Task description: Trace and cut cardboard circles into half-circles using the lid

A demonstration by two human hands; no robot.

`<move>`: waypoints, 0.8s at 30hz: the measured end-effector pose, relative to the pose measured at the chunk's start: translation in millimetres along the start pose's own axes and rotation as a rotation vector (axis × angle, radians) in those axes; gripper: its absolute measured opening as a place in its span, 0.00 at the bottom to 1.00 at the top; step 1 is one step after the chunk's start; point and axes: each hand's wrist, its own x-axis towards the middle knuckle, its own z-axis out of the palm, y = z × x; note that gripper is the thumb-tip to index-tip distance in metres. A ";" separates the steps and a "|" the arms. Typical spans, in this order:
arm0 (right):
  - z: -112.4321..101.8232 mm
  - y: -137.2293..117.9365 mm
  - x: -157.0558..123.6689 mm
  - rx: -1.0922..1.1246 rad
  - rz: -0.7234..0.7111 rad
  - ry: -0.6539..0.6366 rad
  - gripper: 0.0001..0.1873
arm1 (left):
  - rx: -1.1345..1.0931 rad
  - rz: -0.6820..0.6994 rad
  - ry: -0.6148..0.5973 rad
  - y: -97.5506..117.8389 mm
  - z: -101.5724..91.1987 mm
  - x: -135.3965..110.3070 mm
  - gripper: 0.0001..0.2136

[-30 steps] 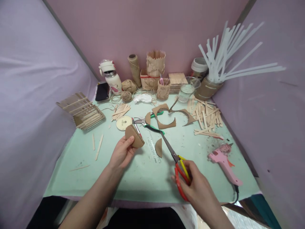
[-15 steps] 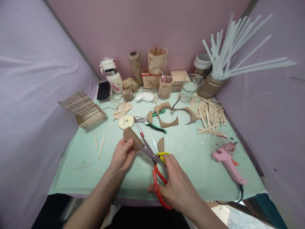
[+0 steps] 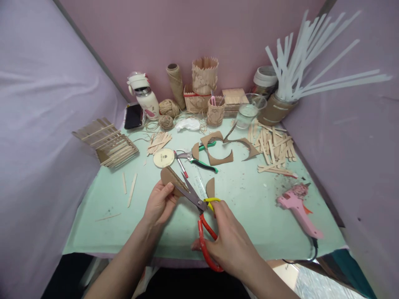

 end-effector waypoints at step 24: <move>-0.7 -1.8 -11.5 -0.101 -0.011 -0.033 0.08 | -0.020 -0.104 0.014 -4.8 1.3 -8.5 0.18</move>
